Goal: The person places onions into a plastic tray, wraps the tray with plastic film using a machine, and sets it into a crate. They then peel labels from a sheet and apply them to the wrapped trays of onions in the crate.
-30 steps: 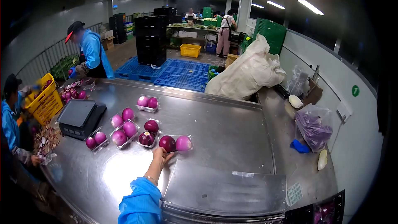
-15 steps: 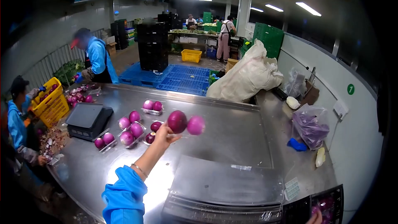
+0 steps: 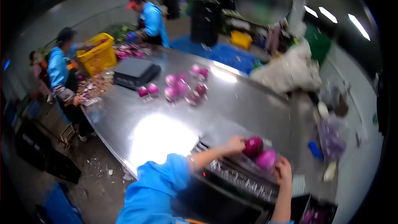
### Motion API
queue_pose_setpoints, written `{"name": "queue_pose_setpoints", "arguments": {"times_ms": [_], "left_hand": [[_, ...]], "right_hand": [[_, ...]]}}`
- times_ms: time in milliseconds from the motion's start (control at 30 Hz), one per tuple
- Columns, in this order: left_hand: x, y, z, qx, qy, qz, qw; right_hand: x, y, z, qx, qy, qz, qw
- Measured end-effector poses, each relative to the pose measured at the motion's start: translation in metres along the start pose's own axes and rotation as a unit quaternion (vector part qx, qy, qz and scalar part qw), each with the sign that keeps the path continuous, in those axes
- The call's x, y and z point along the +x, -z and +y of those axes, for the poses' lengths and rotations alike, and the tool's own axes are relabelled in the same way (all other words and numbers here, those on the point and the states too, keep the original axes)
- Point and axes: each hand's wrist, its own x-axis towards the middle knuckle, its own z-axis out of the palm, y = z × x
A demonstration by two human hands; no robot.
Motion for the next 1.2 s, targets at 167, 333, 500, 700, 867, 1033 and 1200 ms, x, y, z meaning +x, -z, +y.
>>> {"name": "queue_pose_setpoints", "arguments": {"times_ms": [167, 333, 500, 700, 867, 1033, 1200], "left_hand": [[-0.038, 0.007, -0.004, -0.023, -0.015, -0.096, 0.995], [-0.119, 0.018, -0.048, 0.367, -0.158, 0.225, 0.889], [-0.109, -0.019, -0.06, 0.446, -0.125, 0.223, 0.858], [-0.122, 0.031, -0.049, 0.044, 0.058, -0.001, 0.997], [-0.215, 0.026, -0.08, -0.548, 0.194, -0.152, 0.799], [-0.142, 0.067, -0.012, -0.706, -0.22, -0.106, 0.665], [0.082, 0.052, 0.04, -0.528, -0.326, 0.087, 0.779]], "right_hand": [[-0.045, 0.004, -0.017, -0.117, -0.038, 0.053, 0.991], [-0.115, 0.063, -0.003, -0.63, 0.16, 0.187, 0.736], [-0.121, 0.027, 0.041, -0.723, 0.19, 0.153, 0.647], [-0.147, 0.055, 0.016, -0.144, -0.142, 0.029, 0.979], [-0.221, 0.061, 0.024, 0.324, -0.323, -0.132, 0.88], [-0.145, 0.061, -0.079, 0.355, 0.107, -0.269, 0.889], [0.056, -0.008, -0.11, 0.312, 0.228, -0.051, 0.921]]}}
